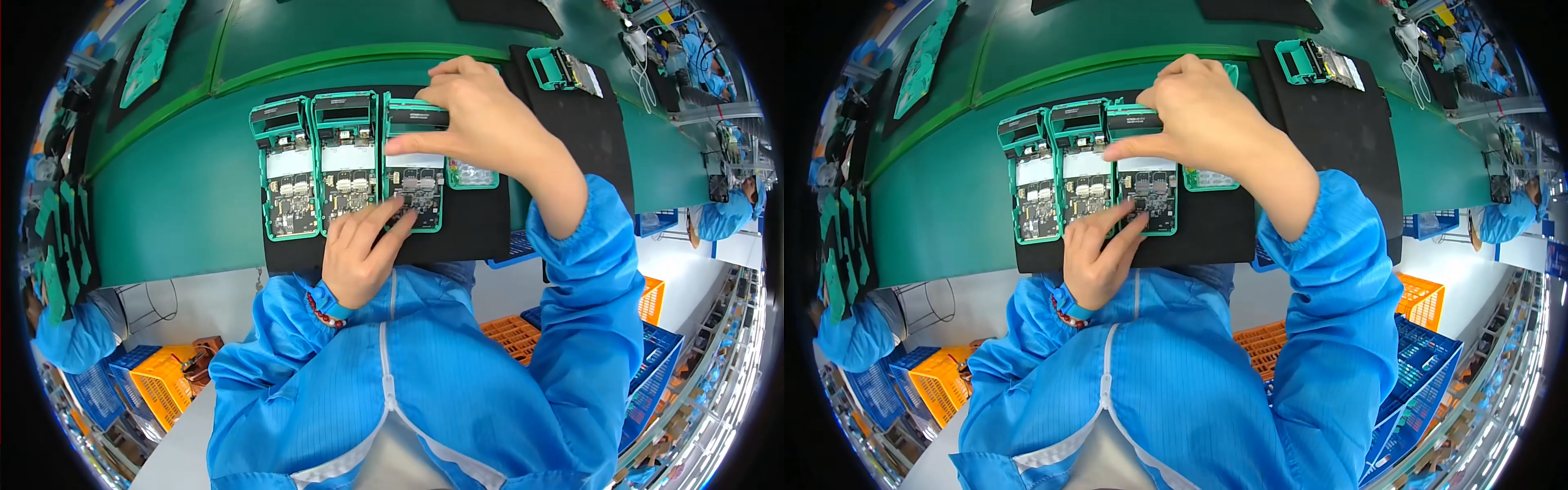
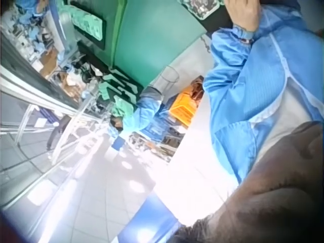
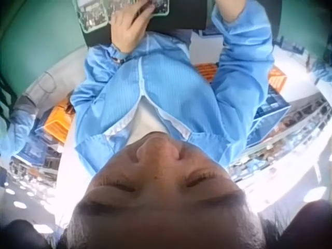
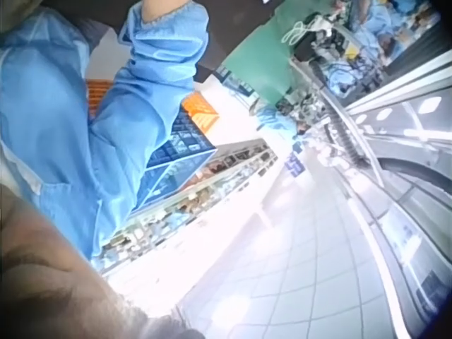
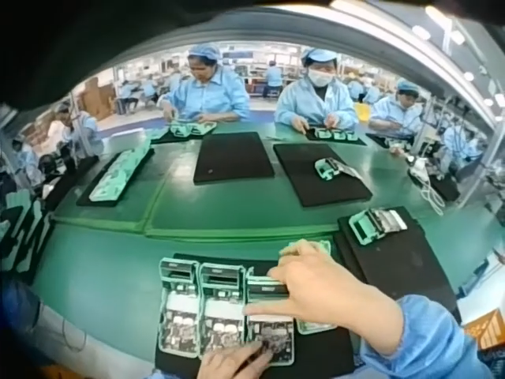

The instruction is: The person assembles electronic components into handheld device housings by hand, taking circuit boards and electronic connectors from foam trays and plastic bins and inserting them into the housings.

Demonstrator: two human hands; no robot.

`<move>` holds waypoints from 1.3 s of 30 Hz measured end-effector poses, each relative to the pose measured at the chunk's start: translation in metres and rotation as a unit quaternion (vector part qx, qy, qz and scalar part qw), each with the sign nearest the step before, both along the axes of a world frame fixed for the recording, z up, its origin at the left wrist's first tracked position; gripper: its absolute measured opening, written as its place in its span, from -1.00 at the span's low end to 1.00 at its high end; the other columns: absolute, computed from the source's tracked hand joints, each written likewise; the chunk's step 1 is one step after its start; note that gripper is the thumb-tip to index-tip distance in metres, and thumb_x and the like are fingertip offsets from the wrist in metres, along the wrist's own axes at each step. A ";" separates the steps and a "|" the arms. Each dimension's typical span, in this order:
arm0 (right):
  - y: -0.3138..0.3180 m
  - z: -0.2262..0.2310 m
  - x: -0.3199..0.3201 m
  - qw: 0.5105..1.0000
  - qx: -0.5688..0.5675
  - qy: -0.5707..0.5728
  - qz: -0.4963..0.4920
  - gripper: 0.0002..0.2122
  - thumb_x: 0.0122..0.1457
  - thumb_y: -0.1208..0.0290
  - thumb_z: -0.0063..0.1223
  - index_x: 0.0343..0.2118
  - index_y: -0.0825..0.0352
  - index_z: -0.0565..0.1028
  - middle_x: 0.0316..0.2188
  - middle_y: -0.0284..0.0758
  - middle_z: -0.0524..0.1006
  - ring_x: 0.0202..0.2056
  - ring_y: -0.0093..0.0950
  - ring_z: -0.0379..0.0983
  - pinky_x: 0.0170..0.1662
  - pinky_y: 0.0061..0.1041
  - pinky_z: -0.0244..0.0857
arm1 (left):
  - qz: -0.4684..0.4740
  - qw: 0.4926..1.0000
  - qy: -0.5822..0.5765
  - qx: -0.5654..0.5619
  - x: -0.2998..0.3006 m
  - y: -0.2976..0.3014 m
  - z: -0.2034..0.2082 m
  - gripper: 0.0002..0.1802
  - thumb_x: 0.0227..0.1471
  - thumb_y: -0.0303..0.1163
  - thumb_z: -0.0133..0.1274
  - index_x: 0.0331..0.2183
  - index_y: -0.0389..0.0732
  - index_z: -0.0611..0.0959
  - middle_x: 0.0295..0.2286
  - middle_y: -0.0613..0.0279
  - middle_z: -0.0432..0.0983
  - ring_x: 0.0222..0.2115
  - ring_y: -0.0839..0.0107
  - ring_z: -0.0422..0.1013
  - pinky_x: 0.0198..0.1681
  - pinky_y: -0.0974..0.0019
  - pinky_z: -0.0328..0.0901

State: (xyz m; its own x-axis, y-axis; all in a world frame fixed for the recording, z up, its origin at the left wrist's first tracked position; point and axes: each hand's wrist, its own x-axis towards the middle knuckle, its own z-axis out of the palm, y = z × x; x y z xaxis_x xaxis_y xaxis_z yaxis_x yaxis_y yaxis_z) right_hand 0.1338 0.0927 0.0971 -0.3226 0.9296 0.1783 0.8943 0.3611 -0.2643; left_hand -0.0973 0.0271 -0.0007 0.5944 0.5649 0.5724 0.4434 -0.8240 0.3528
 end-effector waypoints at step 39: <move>-0.097 0.062 -0.026 0.894 -0.034 0.428 -0.129 -0.36 -0.11 0.24 0.47 -0.01 0.45 0.37 -0.38 -0.25 0.53 -0.36 -0.44 0.52 -0.27 -0.45 0.40 | -0.136 0.362 -0.577 -0.720 -0.039 0.028 0.049 -0.72 0.36 -0.28 -0.23 -0.10 -0.19 0.52 -0.13 0.21 0.54 -0.04 0.22 0.46 0.02 0.07 0.44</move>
